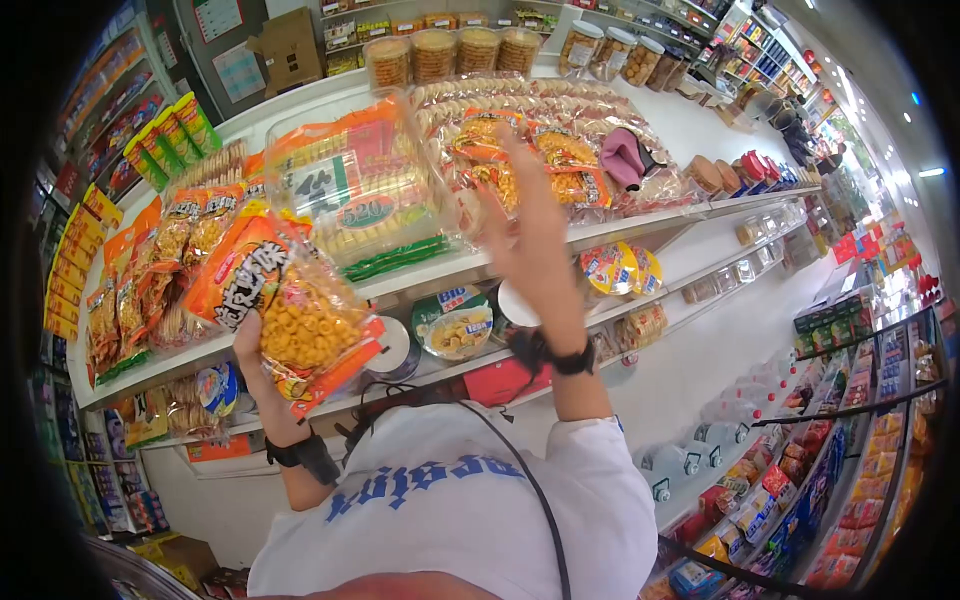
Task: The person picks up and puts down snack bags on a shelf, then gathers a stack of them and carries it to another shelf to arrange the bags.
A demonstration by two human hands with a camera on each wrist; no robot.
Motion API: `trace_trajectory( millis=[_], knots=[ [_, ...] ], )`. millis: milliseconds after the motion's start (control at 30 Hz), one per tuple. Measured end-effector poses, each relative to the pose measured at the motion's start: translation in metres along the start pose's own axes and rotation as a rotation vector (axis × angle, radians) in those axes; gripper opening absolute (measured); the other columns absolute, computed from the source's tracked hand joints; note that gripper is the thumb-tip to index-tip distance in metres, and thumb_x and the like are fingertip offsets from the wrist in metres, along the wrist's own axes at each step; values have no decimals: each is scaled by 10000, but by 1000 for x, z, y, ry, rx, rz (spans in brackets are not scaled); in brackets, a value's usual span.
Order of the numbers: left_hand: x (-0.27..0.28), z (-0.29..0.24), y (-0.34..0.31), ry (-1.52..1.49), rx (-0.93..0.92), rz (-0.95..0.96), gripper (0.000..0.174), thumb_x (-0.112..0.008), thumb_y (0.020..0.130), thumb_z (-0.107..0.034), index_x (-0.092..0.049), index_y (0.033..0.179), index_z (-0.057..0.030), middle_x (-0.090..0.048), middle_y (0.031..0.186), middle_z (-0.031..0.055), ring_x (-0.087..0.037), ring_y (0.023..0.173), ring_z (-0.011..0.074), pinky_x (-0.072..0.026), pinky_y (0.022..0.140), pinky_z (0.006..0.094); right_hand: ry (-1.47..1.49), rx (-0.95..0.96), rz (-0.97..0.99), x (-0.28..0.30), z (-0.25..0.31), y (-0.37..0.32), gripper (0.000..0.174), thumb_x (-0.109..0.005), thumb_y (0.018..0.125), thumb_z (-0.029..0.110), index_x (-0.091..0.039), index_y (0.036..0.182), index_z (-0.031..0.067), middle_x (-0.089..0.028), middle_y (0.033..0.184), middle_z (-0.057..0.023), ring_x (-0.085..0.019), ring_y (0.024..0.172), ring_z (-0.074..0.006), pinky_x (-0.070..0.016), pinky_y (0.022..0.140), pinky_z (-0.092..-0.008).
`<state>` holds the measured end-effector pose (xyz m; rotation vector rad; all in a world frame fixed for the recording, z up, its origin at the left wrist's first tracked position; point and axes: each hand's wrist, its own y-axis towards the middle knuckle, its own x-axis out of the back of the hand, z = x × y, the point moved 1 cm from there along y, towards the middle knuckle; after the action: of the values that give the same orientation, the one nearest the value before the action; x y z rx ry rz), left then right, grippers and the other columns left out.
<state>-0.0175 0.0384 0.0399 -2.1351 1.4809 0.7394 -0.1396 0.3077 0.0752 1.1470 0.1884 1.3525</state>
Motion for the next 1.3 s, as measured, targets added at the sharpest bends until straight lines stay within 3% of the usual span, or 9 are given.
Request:
trace_trajectory(
  millis=[167,300,367,533,600,767,900,1100,1300],
  knots=[
    [10,-6,1,-85,36,42,579,-507,1013,-421,-464,1430,-22,-554,1398,116,-568,1268,238,-469,1070,392,-873,68,-47,40,-138,11,659,-569,779,-75,-552,1410,116,-502,1462,-217,-447,1353,-462,-386,1107,-500],
    [-4,-9,-9,-29,-11,35,562,-586,983,-354,-468,1421,-21,-566,1381,100,-584,1248,229,-468,1067,387,-490,-151,-30,51,-192,0,353,-608,825,-14,-692,1157,72,-661,1182,-220,-607,1113,-423,-483,980,-474],
    [-3,-10,-5,10,3,12,553,-613,972,-325,-471,1414,-23,-572,1367,94,-589,1238,225,-466,1067,383,-403,-229,-142,48,-164,7,285,-631,859,-16,-680,1135,32,-717,1013,-192,-686,1016,-342,-529,920,-410],
    [19,11,25,-46,85,129,554,-657,941,-257,-470,1405,-21,-594,1317,91,-592,1218,213,-470,1054,373,-16,56,-486,29,-32,19,334,-656,847,-67,-650,1173,1,-708,1195,-170,-680,1141,-300,-514,980,-374],
    [25,26,40,-24,82,128,527,-660,930,-181,-472,1398,-26,-598,1310,100,-599,1205,223,-476,1050,382,68,256,-417,10,22,7,342,-688,839,-26,-651,1176,16,-685,1255,-181,-655,1176,-342,-506,1001,-406],
    [12,36,38,-84,24,83,582,-629,922,-46,-382,1448,-25,-565,1357,118,-608,1185,215,-518,991,368,-25,603,310,-46,88,-25,432,-769,793,104,-701,1220,98,-591,1380,-180,-558,1282,-357,-469,1050,-441],
    [16,32,38,121,-60,22,652,-646,910,-41,-355,1494,-34,-555,1349,88,-582,1199,166,-506,963,313,295,377,474,-41,89,-26,626,-866,721,211,-662,1304,106,-543,1413,-164,-503,1310,-373,-421,1066,-464],
    [16,29,33,132,30,177,858,-782,803,-73,-332,1533,-59,-489,1457,89,-500,1315,179,-425,1085,352,396,86,155,-62,81,-25,1099,-950,653,252,-304,1515,35,-254,1595,-161,-368,1418,-283,-328,1147,-457],
    [7,14,28,186,-99,259,1165,-810,760,23,-27,1618,-65,-431,1509,124,-449,1379,228,-464,1070,378,828,-435,741,-64,57,-41,946,-948,668,135,-382,1416,9,-571,1364,-126,-575,1255,-211,-481,1050,-363]
  ],
)
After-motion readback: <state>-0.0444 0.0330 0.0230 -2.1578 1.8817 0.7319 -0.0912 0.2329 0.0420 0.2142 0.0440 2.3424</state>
